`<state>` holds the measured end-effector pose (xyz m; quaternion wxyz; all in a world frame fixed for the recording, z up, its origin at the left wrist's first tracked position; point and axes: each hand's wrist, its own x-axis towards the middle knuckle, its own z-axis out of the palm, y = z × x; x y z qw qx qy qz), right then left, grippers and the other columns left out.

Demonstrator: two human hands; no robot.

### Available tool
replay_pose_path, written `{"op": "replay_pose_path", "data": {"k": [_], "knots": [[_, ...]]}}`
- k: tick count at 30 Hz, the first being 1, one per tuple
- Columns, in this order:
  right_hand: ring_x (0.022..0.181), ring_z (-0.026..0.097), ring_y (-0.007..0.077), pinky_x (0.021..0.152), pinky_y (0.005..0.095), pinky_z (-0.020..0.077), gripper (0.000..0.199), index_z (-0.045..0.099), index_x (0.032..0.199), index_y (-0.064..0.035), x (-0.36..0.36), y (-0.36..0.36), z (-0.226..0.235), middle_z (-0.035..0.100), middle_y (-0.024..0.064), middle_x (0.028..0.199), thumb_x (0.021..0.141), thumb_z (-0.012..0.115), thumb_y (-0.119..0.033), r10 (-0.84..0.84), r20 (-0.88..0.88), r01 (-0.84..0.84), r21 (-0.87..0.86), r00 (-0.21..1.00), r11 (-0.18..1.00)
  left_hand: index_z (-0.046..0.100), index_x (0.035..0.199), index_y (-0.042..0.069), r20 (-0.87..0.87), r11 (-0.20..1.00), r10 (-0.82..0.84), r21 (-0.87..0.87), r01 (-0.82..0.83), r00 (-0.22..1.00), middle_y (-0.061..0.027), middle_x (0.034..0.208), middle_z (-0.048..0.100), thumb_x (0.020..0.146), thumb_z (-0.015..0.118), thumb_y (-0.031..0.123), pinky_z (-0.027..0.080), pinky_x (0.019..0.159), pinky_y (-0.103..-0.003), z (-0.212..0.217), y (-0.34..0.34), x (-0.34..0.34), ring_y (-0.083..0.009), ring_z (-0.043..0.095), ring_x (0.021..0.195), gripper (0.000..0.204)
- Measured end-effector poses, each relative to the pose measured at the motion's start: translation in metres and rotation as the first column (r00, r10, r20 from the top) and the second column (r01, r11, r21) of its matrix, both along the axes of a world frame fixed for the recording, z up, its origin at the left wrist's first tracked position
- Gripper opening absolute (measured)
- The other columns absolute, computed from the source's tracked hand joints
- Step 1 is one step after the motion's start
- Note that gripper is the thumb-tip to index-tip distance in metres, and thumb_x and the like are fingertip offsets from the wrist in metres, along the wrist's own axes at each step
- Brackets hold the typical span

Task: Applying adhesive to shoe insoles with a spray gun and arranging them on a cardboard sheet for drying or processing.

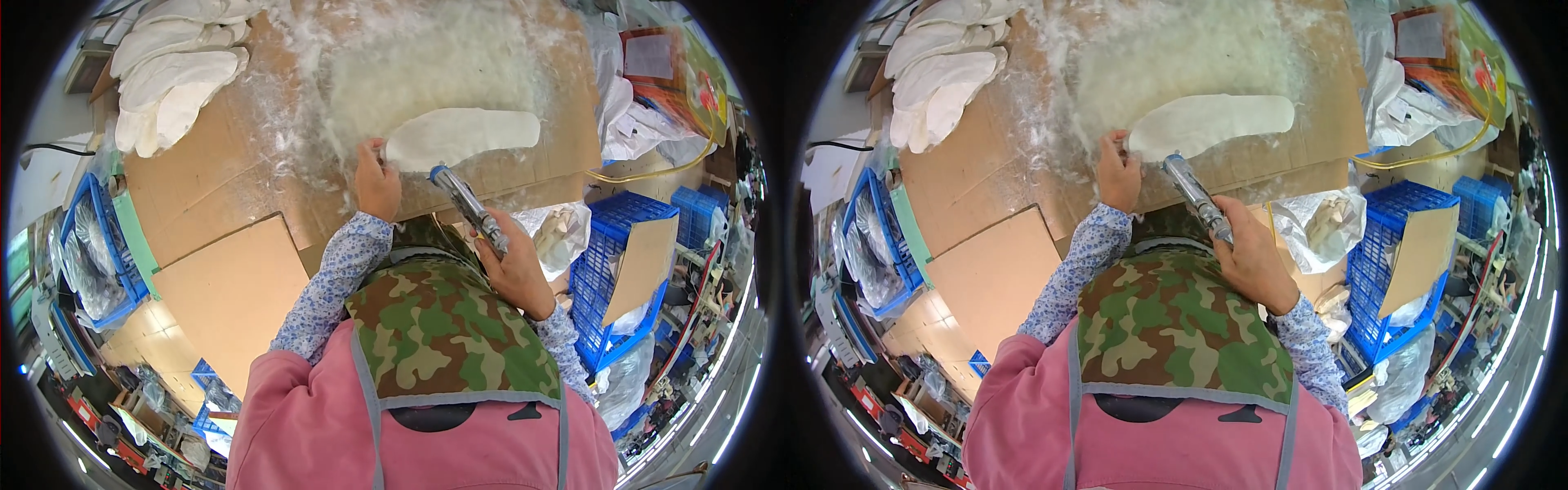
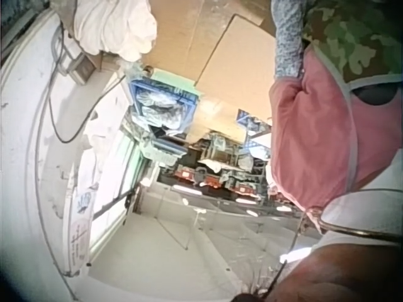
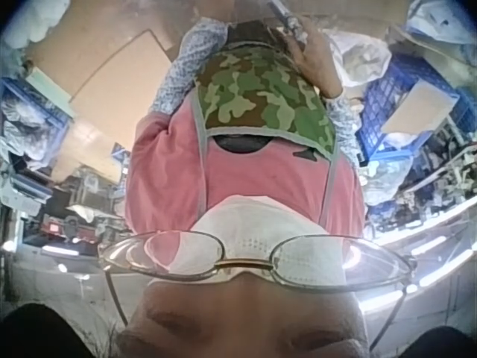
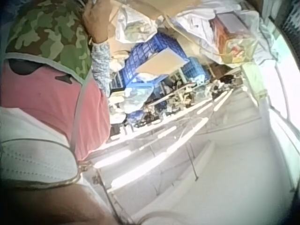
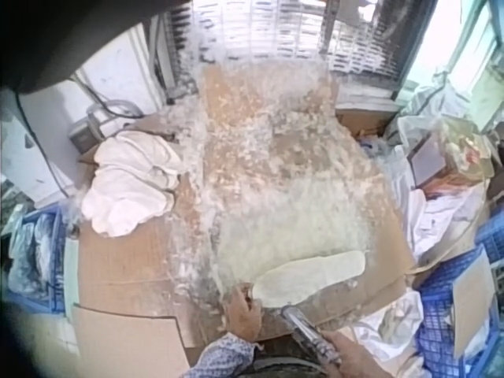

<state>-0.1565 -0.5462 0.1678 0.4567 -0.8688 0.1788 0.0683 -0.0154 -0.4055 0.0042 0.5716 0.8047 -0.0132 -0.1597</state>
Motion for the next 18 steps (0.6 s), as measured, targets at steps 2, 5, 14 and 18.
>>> {"op": "replay_pose_path", "data": {"k": [2, 5, 14, 18], "knots": [[0.097, 0.057, 0.0395, 0.082, 0.0404, 0.0456, 0.039, 0.046, 0.118, 0.0009, -0.001, -0.002, 0.003, 0.058, 0.0234, 0.102, 0.081, 0.057, 0.000, -0.045, -0.098, 0.054, 0.093, 0.994, 0.994, 0.046, 0.113, 0.003, 0.019, 1.000, 0.001, -0.010, -0.001, 1.000, -0.0158, 0.089, 0.059, 0.080, 0.054, 0.000, 0.046, 0.070, -0.036, 0.003, -0.001, -0.001, -0.0272, 0.059, 0.076, 0.034], [0.095, 0.058, 0.0377, 0.080, 0.0398, 0.0458, 0.036, 0.047, 0.116, -0.0004, -0.005, -0.007, 0.001, 0.060, 0.0204, 0.098, 0.082, 0.057, 0.000, -0.096, -0.093, 0.108, 0.130, 0.991, 0.986, 0.046, 0.114, 0.002, -0.040, 0.997, 0.002, -0.080, -0.006, 0.999, -0.0154, 0.089, 0.058, 0.081, 0.053, -0.001, 0.046, 0.069, -0.036, 0.009, 0.000, -0.001, -0.0265, 0.058, 0.074, 0.034], [0.090, 0.060, 0.0356, 0.075, 0.0392, 0.0468, 0.034, 0.047, 0.116, -0.0021, -0.013, -0.024, 0.002, 0.062, 0.0167, 0.095, 0.083, 0.056, 0.000, -0.168, -0.037, 0.170, 0.055, 0.985, 0.984, 0.048, 0.118, 0.000, 0.402, 0.978, -0.115, 0.205, 0.033, 0.908, -0.0140, 0.103, 0.055, 0.075, 0.050, -0.002, 0.040, 0.086, -0.039, 0.033, 0.005, -0.013, -0.0306, 0.052, 0.094, 0.043], [0.090, 0.061, 0.0360, 0.075, 0.0390, 0.0468, 0.033, 0.047, 0.116, -0.0020, -0.017, -0.031, 0.004, 0.062, 0.0169, 0.096, 0.084, 0.056, -0.001, -0.197, -0.021, 0.198, 0.043, 0.980, 0.979, 0.059, 0.106, 0.004, 0.679, 0.821, -0.558, 0.372, 0.432, 0.476, -0.0144, 0.108, 0.057, 0.072, 0.055, 0.007, 0.036, 0.089, -0.043, 0.046, -0.024, -0.029, -0.0309, 0.051, 0.100, 0.035]]}}
